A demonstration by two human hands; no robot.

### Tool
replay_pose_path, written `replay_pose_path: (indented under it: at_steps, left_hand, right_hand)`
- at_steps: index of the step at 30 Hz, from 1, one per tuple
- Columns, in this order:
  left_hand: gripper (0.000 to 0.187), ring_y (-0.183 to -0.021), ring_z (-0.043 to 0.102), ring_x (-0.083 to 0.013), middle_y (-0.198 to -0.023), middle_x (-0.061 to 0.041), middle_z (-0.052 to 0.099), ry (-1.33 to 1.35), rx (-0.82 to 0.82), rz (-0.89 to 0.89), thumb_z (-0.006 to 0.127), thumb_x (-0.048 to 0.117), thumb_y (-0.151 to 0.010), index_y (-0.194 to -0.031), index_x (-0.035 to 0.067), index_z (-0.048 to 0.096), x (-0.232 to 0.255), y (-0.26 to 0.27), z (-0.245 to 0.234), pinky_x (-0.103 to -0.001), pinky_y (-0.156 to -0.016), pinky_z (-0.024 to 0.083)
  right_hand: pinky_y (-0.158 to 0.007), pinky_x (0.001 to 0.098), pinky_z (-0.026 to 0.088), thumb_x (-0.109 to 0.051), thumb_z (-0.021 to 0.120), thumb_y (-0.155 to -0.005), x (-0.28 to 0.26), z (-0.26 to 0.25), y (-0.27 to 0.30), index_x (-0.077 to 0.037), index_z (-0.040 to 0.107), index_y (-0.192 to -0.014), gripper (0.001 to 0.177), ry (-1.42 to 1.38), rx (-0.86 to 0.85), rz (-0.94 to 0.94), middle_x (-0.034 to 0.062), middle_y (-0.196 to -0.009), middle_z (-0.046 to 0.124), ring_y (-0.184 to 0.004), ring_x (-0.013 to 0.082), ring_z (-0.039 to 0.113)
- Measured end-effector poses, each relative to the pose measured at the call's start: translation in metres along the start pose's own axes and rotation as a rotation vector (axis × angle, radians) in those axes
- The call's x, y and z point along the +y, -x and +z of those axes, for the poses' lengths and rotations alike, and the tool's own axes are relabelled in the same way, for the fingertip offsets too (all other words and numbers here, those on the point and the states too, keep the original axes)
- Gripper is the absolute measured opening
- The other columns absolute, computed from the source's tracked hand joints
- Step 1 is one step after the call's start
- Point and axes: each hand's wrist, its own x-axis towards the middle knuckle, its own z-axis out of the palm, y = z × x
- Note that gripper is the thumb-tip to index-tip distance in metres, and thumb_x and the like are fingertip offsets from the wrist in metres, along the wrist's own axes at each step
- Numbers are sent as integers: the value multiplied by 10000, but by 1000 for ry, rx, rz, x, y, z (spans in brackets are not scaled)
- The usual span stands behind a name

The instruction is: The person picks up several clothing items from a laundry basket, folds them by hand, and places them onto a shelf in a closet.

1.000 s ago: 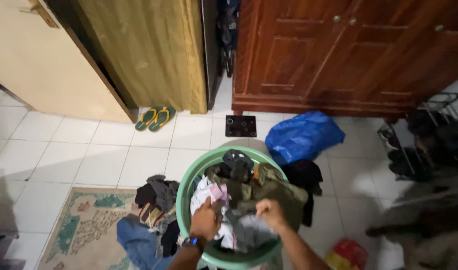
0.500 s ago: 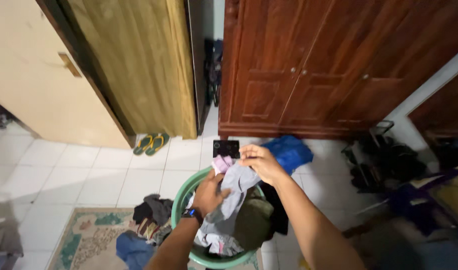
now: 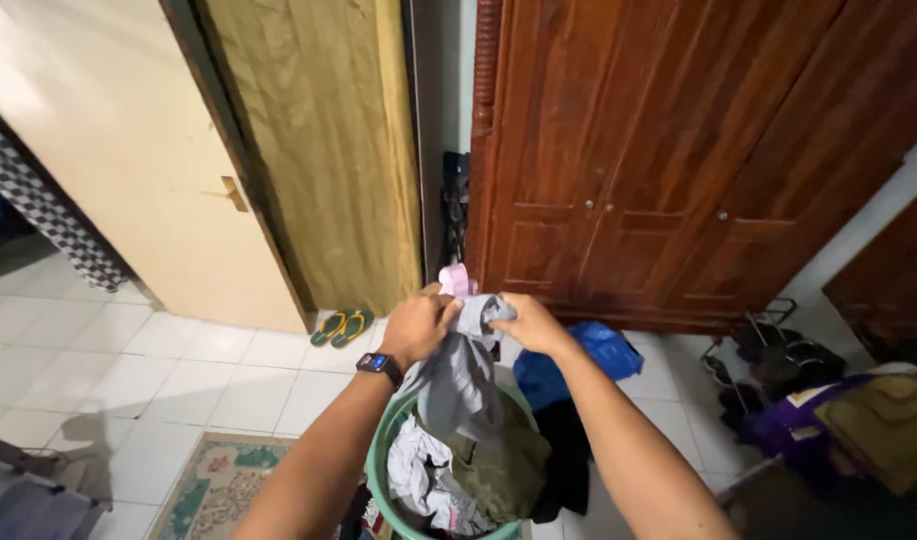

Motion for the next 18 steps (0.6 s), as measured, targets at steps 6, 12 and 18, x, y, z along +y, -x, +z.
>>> replay_pose_path:
  at_steps: [6,12,18]
  left_hand:
    - [361,-908,678,-426,-949,-178,730,-62,66,-81,553,431,-992,-980,143,770,-3,-3,-19,-553,-809,525]
    - [351,-913,666,-436,-956,-187,716,-31,75,-162,555,425,-977,-1038,148,762,-10,-18,-13,-558,-801,521]
    - [388,-1076,611,-454,-1249,-262,616,144,367,83,499,381,-1039,-1062,44,690,-10,-44,-3,-503,-905,503]
  right_hand:
    - [-662,337,509,-286,663,-970,-32,-27,-14,-8,723,-981,285,-134,89,220,82,-715,685,-680,132,588]
    - [-640,357,479,-351,632,-1031,-51,-47,-26,23,714,-947,393,-35,97,204,131,-661,603,-650,172,537]
    - [-666,325,485,-355,616,-1014,-70,-64,-37,21,726,-979,393,-10,187,184,90,-729,669,-683,134,606]
